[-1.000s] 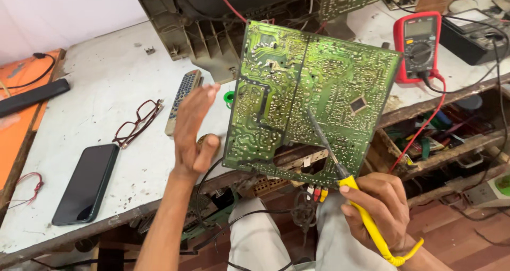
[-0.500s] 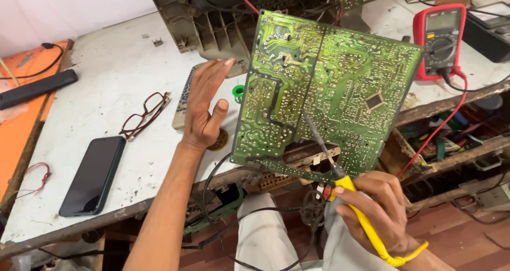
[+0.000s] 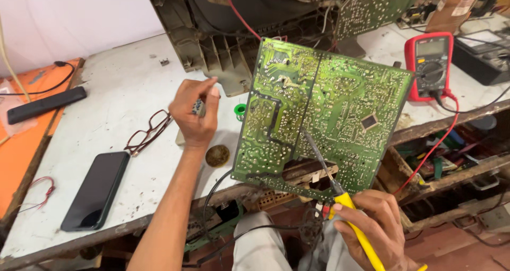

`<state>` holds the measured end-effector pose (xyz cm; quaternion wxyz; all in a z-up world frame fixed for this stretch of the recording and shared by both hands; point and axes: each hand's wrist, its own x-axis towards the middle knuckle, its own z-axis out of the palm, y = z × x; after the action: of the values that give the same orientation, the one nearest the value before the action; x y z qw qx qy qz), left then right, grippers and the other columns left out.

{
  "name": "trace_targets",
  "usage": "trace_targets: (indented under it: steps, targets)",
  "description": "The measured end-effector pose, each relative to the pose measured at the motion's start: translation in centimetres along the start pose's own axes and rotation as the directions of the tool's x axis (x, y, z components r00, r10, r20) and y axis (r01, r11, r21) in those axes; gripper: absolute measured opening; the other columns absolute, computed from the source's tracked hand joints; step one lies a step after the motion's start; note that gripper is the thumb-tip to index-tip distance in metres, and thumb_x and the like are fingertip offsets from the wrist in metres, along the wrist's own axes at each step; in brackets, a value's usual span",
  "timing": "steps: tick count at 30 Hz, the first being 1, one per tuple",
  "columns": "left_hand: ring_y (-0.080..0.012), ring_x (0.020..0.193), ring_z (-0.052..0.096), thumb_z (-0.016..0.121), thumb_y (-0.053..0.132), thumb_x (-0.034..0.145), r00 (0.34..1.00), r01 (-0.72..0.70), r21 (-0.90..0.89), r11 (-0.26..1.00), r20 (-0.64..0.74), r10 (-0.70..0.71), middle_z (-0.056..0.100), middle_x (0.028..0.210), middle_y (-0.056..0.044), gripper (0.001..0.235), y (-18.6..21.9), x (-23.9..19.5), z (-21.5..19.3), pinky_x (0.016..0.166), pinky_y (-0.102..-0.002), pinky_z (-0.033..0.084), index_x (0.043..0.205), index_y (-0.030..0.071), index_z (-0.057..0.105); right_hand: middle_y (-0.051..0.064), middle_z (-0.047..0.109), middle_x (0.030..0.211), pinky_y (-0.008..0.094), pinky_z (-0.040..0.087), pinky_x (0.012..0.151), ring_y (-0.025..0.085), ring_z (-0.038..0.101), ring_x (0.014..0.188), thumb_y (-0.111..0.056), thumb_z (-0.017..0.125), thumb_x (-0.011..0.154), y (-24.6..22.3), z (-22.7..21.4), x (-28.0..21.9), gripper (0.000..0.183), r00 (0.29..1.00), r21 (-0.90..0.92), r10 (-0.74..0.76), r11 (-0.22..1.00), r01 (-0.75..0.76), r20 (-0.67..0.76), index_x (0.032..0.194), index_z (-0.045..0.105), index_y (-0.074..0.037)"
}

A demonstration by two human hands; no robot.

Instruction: The person solders a green circuit board using a soldering iron and solder wire. They hold the board with one hand while applying heat and solder to various points on the board's surface.

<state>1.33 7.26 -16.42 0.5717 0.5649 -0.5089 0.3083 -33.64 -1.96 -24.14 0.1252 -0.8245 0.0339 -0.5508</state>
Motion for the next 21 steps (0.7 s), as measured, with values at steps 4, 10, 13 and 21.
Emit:
trace_targets:
  steps: [4, 10, 13, 21]
  targets:
    - [-0.0171, 0.083, 0.064, 0.066, 0.014, 0.1, 1.0, -0.006, -0.131, 0.991, -0.003, 0.005, 0.072, 0.087, -0.008, 0.023, -0.9, 2.6, 1.9, 0.07, -0.027, 0.051, 0.117, 0.002, 0.076, 0.01, 0.063, 0.097, 0.039, 0.052, 0.077, 0.029, 0.062, 0.088, -0.018, 0.08, 0.082, 0.7, -0.1, -0.2, 0.029, 1.0, -0.015, 0.013, 1.0, -0.013, -0.001, 0.107, 0.071, -0.008]
    - [-0.0175, 0.127, 0.061, 0.051, 0.042, 0.114, 0.994, -0.055, -0.412, 0.91, 0.065, 0.09, 0.066, 0.139, -0.011, 0.048, -0.4, 4.0, 4.4, 0.1, -0.031, 0.052, 0.147, 0.008, 0.058, 0.011, 0.065, 0.094, 0.04, 0.054, 0.082, 0.029, 0.065, 0.089, -0.02, 0.081, 0.08, 1.6, 0.2, -0.3, 0.034, 0.994, 0.005, 0.032, 0.999, -0.031, -0.107, 0.108, 0.068, -0.006]
    - [-0.0188, 0.143, 0.054, 0.042, 0.051, 0.116, 0.977, 0.023, -0.406, 0.914, 0.203, 0.065, 0.058, 0.153, -0.009, 0.058, 0.4, 3.3, 3.9, 0.119, -0.036, 0.044, 0.156, 0.01, 0.048, 0.01, 0.067, 0.094, 0.04, 0.055, 0.085, 0.029, 0.067, 0.091, -0.021, 0.082, 0.08, 1.3, 0.8, -0.4, 0.035, 0.987, 0.022, 0.097, 0.995, -0.095, -0.129, 0.108, 0.068, -0.007]
    - [-0.024, 0.156, 0.043, 0.042, 0.055, 0.114, 0.94, 0.157, -0.465, 0.871, 0.342, 0.014, 0.05, 0.164, -0.011, 0.066, 1.0, 2.3, 3.8, 0.133, -0.042, 0.033, 0.161, 0.009, 0.045, 0.007, 0.067, 0.092, 0.039, 0.055, 0.086, 0.026, 0.067, 0.09, -0.021, 0.082, 0.077, 1.3, 0.8, -1.0, 0.035, 0.971, -0.014, 0.181, 0.983, -0.185, -0.157, 0.107, 0.069, -0.009]
